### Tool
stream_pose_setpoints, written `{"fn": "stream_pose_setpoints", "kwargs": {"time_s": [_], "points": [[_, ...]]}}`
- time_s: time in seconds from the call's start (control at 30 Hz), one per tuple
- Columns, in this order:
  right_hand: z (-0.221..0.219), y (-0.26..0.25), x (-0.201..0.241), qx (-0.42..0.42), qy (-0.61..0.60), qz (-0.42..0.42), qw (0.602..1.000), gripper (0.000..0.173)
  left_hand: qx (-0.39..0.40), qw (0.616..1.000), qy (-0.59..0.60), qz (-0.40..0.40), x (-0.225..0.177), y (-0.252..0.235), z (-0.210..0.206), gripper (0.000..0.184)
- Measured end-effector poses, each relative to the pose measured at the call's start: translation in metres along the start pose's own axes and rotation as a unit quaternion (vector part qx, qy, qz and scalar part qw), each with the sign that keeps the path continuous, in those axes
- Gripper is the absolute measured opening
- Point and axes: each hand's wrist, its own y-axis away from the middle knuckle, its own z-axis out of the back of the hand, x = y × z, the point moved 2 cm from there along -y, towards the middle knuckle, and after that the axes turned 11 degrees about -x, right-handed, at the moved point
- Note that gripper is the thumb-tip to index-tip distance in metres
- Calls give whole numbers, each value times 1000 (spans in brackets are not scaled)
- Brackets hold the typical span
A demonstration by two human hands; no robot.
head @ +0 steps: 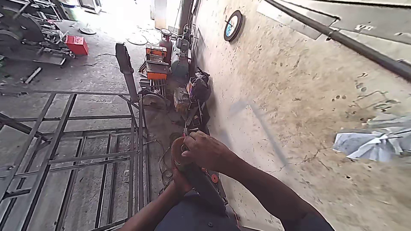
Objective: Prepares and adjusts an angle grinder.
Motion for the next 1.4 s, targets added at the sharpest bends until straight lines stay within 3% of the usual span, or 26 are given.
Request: {"fn": "stream_pose_setpoints", "kwargs": {"time_s": [0.17,0.37,0.47,0.8,0.93,1.1,1.27,1.4], "points": [[-2,-4,1,-22,38,-6,999,52,11,1000,15,5,-2,0,-4,91],[-6,0,-6,-45,7,55,997,31,-27,1000,8,3,-4,0,-8,96],[-5,-2,-6,-35,12,52,998,28,-19,1000,4,10,-4,-2,-7,95],[1,-5,-9,-9,-4,-12,1000,45,0,1000,1,8,-3,-6,1,95],[-6,-1,-12,-55,-5,53,997,33,11,1000,7,-5,-4,-6,0,91],[-5,0,-11,-39,26,15,999,44,-1,1000,2,5,-2,-6,-2,94],[-5,5,-14,-66,39,57,995,32,15,1000,-13,9,-2,-4,0,95],[-2,5,-15,-53,30,27,998,39,3,1000,-5,9,0,-3,0,94]]}}
